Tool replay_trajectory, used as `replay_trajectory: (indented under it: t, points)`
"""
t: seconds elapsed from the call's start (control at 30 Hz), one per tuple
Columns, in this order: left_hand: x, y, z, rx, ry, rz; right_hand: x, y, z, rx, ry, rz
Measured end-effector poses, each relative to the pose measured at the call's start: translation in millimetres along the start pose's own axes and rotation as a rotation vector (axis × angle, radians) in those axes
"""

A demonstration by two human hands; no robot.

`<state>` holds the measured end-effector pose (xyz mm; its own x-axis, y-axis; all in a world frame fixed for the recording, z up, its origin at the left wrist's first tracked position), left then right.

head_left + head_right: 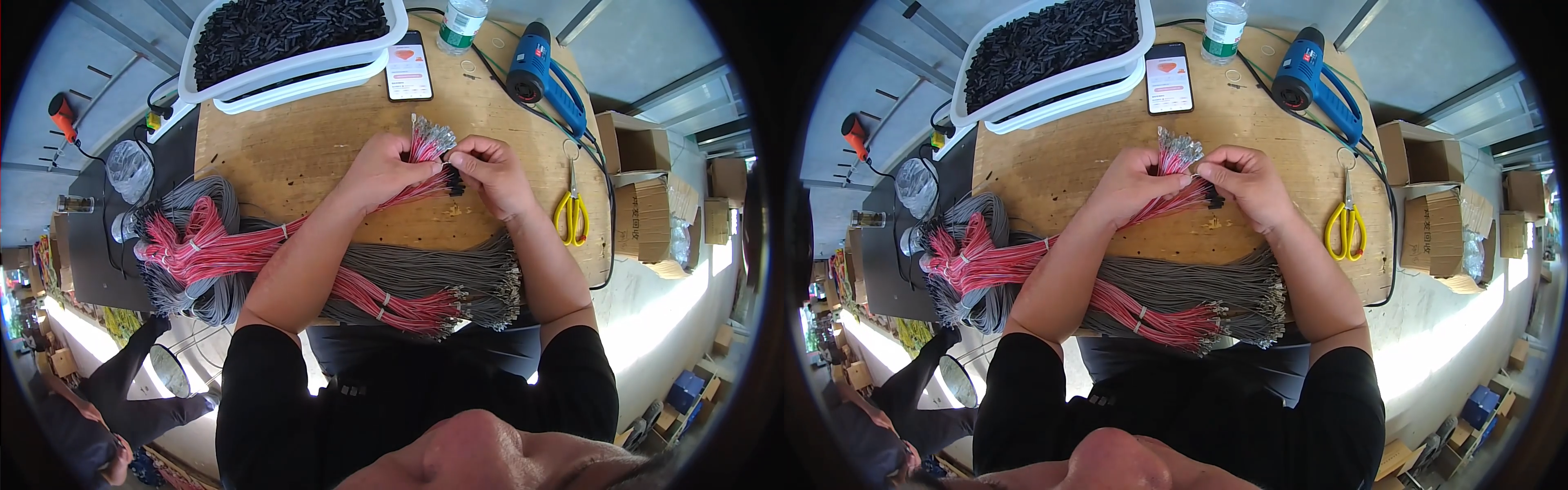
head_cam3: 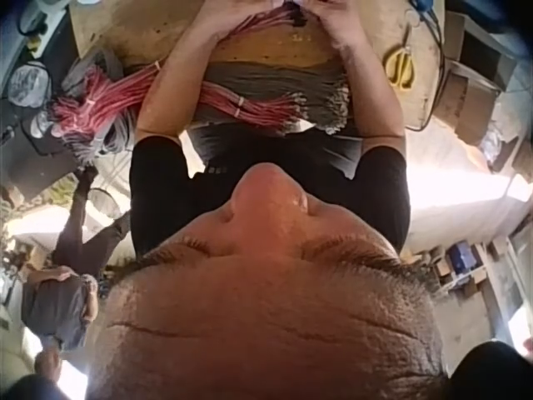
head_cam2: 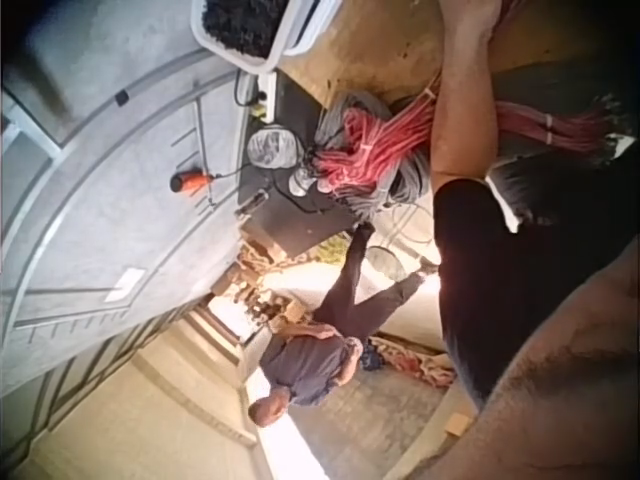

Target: Manually attaching black plastic sleeves to the terminal ends of red and white wire bundles at a factory workbench.

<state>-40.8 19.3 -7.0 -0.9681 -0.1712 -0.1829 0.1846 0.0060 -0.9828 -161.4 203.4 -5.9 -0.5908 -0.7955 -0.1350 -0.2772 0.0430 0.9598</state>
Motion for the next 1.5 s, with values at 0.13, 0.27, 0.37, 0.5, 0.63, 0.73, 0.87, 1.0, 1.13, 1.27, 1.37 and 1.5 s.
replay_trajectory:
  t: [0.13, 0.27, 0.37, 0.5, 0.63, 0.73, 0.87, 1.0, 1.13, 1.27, 1.37, 1.5]
  points:
    - [1, 2, 1, -0.052, -0.032, 0.038, 9, 6, 16, 0.684, 0.011, -0.136]
    - [2, 5, 1, -0.018, -0.068, 0.032, 16, 3, 20, 0.768, -0.214, -0.127]
    - [2, 6, 2, -0.056, -0.061, 0.026, 16, 1, 18, 0.731, -0.250, -0.119]
    - [3, 5, 2, -0.046, -0.058, 0.032, 19, -12, 38, 0.782, -0.122, -0.075]
    - [3, 4, 1, -0.051, -0.059, 0.022, 18, -16, 46, 0.851, 0.026, -0.038]
    - [3, 5, 2, -0.049, -0.060, 0.024, 17, -8, 32, 0.815, -0.099, -0.011]
    - [2, 3, 1, -0.061, -0.044, 0.047, 18, -4, 27, 0.759, -0.151, 0.011]
    - [2, 1, 2, -0.051, -0.041, 0.048, 18, 1, 19, 0.738, -0.247, -0.027]
    - [2, 0, 1, -0.062, -0.043, 0.047, 19, -6, 29, 0.750, -0.216, -0.050]
    - [1, -1, 0, -0.096, -0.047, 0.062, 16, -3, 25, 0.612, -0.080, -0.030]
    - [2, 6, 3, -0.094, -0.061, 0.019, 13, -2, 15, 0.484, -0.060, -0.046]
    - [4, 7, 3, -0.148, -0.051, 0.006, 9, -6, 12, 0.316, -0.003, -0.052]
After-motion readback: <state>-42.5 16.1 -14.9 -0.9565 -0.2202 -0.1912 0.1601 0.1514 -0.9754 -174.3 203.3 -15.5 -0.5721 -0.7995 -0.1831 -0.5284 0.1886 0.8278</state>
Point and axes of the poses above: each hand's wrist, its own x-axis towards the middle knuckle, its own z-axis out of the back of the hand, y = z × x, the point moved 1 cm from there along x, towards the middle knuckle, and after that the axes turned 2 degrees about z, right-handed, at the moved point
